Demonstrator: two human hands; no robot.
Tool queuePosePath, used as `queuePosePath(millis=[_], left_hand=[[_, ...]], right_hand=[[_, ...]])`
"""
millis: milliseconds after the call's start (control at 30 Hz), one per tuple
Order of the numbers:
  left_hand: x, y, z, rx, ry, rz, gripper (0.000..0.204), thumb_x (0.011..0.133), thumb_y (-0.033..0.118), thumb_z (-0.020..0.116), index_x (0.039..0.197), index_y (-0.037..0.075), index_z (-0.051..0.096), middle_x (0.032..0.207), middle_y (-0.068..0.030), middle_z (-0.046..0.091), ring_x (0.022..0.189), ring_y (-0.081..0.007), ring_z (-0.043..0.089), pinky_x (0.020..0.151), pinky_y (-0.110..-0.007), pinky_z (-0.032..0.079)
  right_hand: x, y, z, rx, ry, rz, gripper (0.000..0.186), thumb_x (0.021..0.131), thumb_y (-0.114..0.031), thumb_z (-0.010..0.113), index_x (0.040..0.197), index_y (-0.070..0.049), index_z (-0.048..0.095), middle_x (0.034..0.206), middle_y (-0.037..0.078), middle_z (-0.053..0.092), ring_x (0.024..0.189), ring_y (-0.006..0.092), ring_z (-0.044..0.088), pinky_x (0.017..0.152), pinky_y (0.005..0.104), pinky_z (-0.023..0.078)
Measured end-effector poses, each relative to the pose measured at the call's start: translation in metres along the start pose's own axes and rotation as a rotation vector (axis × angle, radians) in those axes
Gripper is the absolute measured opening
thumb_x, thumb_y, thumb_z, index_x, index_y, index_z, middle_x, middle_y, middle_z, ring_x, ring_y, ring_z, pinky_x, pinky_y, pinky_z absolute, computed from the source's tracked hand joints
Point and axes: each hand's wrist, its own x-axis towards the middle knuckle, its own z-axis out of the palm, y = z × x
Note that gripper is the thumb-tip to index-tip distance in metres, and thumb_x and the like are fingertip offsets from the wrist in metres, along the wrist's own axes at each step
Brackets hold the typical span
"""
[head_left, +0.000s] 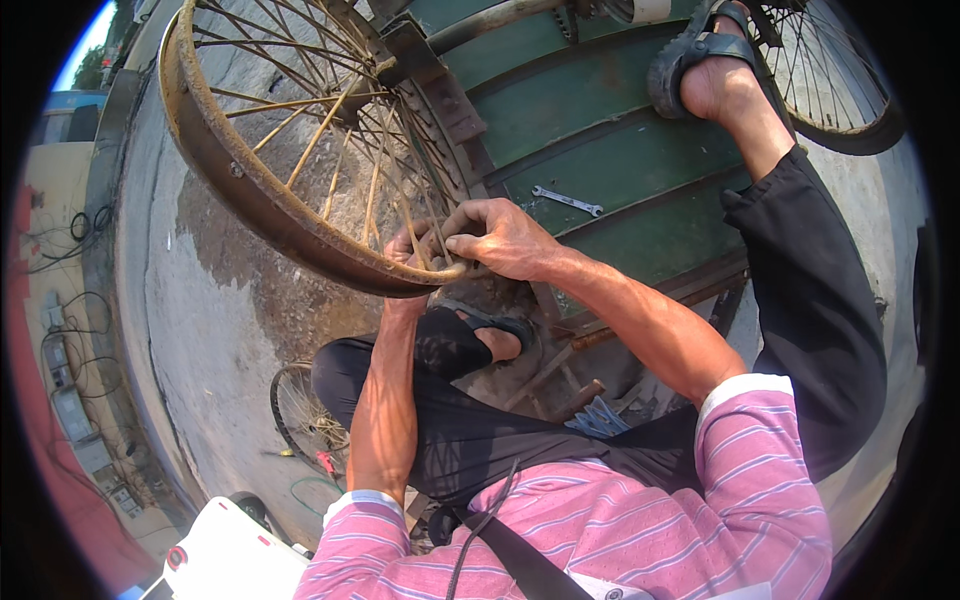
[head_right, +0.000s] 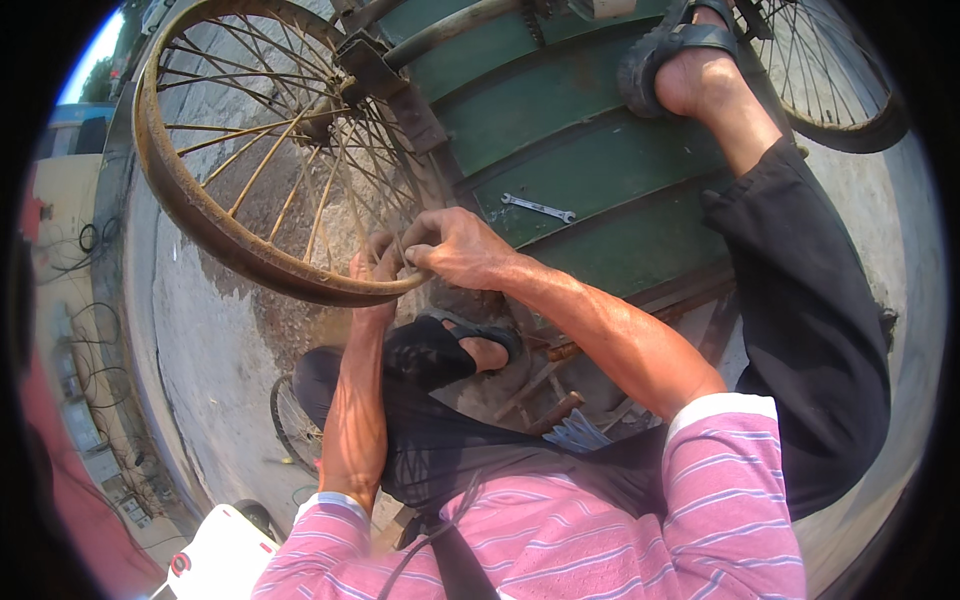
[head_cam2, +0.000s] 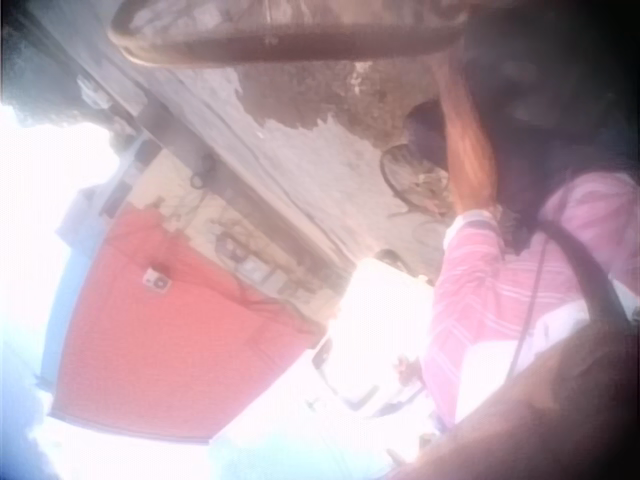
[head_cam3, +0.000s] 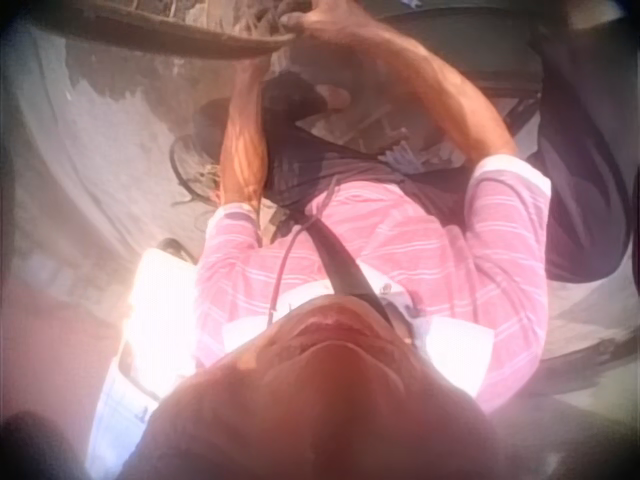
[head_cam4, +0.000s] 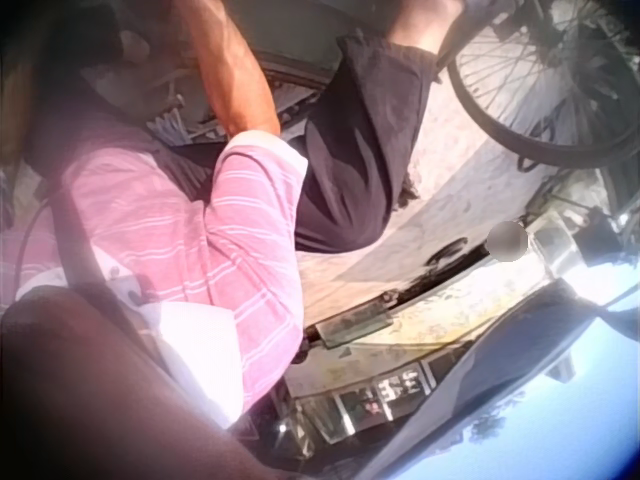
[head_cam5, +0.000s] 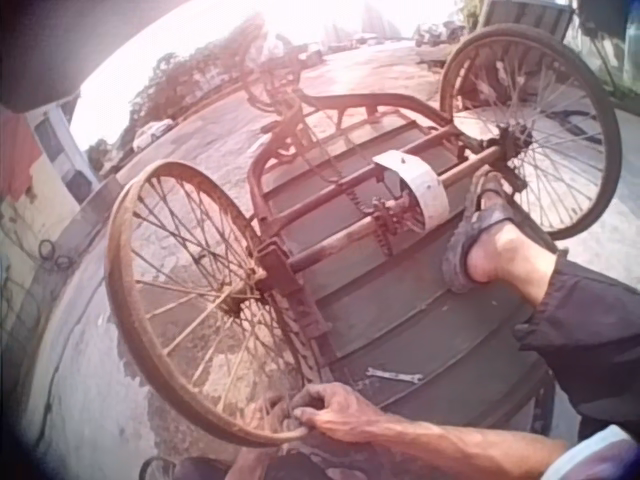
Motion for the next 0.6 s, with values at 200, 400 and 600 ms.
queuePosePath(millis=[200, 400, 600], left_hand=[[-0.01, 0.01, -0.006, -0.161, -0.003, -0.053, 0.039, 0.102, 0.018, 0.075, 0.136, 0.003, 0.064, 0.117, -0.0052, 0.073, 0.104, -0.015, 0.071, 0.089, -0.031, 0.059], [-0.01, 0.013, -0.005, -0.111, -0.075, -0.03, 0.035, 0.103, 0.015, 0.072, 0.135, 0.003, 0.065, 0.119, -0.0046, 0.072, 0.103, -0.0144, 0.07, 0.089, -0.03, 0.058], [-0.008, 0.019, -0.002, 0.091, -0.079, 0.095, 0.032, 0.105, 0.015, 0.069, 0.133, 0.0, 0.067, 0.115, -0.0043, 0.074, 0.099, -0.0107, 0.068, 0.084, -0.029, 0.057]], right_hand=[[0.003, 0.017, -0.004, -0.109, 0.113, -0.034, 0.032, 0.094, -0.014, 0.075, 0.119, 0.004, 0.071, 0.101, 0.012, 0.076, 0.089, 0.016, 0.069, 0.082, 0.0347, 0.057], [0.004, 0.017, 0.0, -0.208, 0.148, -0.076, 0.032, 0.092, -0.014, 0.076, 0.117, 0.006, 0.071, 0.095, 0.011, 0.074, 0.088, 0.0164, 0.069, 0.082, 0.0353, 0.057], [0.005, 0.025, -0.005, -0.102, 0.146, -0.086, 0.028, 0.095, -0.016, 0.074, 0.114, 0.005, 0.072, 0.095, 0.009, 0.074, 0.088, 0.0159, 0.068, 0.082, 0.0358, 0.056]])
